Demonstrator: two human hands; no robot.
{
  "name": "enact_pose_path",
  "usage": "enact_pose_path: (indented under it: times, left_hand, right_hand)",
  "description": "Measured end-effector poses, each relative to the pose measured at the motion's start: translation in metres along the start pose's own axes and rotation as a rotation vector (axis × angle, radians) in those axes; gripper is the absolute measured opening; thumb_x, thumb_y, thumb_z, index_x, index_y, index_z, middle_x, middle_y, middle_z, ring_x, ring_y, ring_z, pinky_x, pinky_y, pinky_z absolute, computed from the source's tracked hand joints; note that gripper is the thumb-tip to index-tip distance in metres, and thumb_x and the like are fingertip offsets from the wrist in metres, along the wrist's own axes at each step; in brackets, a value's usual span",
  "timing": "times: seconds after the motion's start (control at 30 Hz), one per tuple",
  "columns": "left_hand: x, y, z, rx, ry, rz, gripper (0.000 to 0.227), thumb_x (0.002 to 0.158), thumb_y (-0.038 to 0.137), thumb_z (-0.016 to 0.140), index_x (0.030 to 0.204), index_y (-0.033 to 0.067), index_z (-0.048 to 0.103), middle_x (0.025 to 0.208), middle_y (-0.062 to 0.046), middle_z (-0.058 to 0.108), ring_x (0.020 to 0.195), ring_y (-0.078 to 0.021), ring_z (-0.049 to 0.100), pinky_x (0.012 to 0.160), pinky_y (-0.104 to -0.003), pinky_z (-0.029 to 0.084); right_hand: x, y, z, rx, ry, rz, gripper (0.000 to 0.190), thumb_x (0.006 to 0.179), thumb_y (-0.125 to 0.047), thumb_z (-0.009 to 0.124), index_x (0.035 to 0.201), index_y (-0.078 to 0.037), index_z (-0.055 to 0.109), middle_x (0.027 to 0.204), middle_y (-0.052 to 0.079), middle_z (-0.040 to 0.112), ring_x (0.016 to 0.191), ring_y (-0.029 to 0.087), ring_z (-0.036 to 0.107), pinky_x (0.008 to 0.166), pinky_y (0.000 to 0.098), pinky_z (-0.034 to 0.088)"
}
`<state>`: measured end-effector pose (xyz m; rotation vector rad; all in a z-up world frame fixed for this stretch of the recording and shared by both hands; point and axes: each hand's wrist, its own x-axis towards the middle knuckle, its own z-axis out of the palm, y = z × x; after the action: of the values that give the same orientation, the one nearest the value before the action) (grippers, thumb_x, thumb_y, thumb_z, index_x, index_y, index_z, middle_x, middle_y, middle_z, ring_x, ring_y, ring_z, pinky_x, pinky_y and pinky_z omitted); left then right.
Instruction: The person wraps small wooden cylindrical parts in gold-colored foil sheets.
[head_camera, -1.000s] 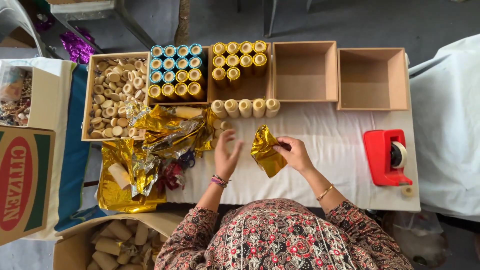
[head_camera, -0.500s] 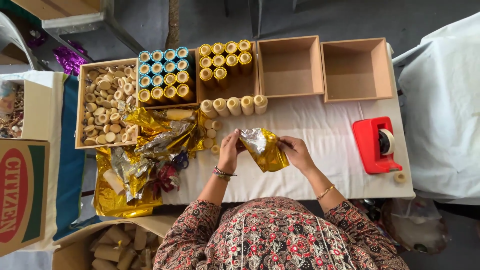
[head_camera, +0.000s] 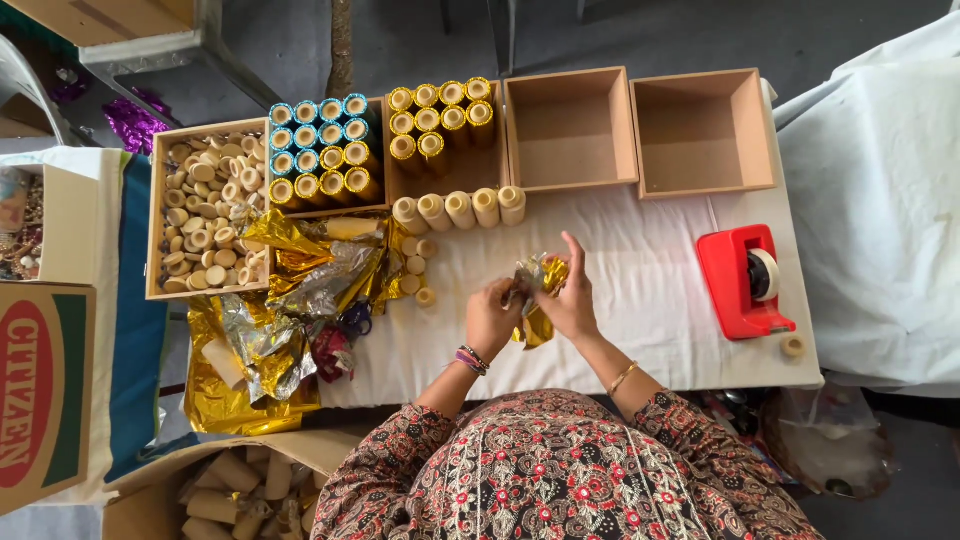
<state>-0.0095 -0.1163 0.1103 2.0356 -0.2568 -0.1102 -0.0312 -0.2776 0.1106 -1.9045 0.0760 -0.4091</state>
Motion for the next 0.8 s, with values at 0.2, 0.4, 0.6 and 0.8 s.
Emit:
enact_pose_path:
  times: [0.2,0.4,0.6,0.8]
  left_hand:
    - [0.01,-0.041,-0.005,-0.249,-0.016,-0.201,0.014,0.092,0.009,0.07,0.099,-0.0034,0.072,0.074,-0.006,0.073,0.066,-0.009,0.066,0.061,-0.028,0.052]
    - [0.016,-0.084,0.0,-0.51,0.068,-0.237,0.018,0.089,0.004,0.063,0.105,-0.0031,0.07,0.082,0.0,0.073,0.072,-0.005,0.068,0.066,-0.022,0.056]
    - [0.02,-0.046,-0.014,-0.156,-0.019,-0.235,0.016,0.096,0.005,0.067,0.11,-0.0006,0.074,0.075,-0.008,0.069,0.064,-0.0105,0.057,0.059,-0.028,0.047]
    - [0.028,-0.034,-0.018,-0.313,-0.122,-0.175,0.044,0.091,0.003,0.064,0.134,0.0068,0.058,0.096,-0.008,0.076,0.073,-0.011,0.066,0.062,-0.027,0.053]
  right_hand:
    - [0.013,0.056,-0.024,0.239,-0.102,0.415,0.034,0.089,-0.003,0.077,0.122,-0.002,0.07,0.099,0.006,0.074,0.086,0.012,0.07,0.077,0.0304,0.062]
    - [0.021,0.013,-0.041,0.103,0.086,0.189,0.036,0.09,-0.005,0.076,0.124,-0.005,0.065,0.111,0.005,0.072,0.101,0.017,0.068,0.086,0.0316,0.061]
    - [0.012,-0.023,-0.037,-0.541,-0.281,-0.652,0.027,0.094,-0.018,0.077,0.12,-0.018,0.069,0.126,0.002,0.073,0.121,0.021,0.064,0.111,0.0403,0.041]
    - [0.016,-0.034,-0.019,-0.639,-0.432,-0.619,0.038,0.081,-0.024,0.078,0.116,-0.011,0.074,0.113,0.004,0.072,0.122,0.023,0.055,0.11,0.0531,0.02]
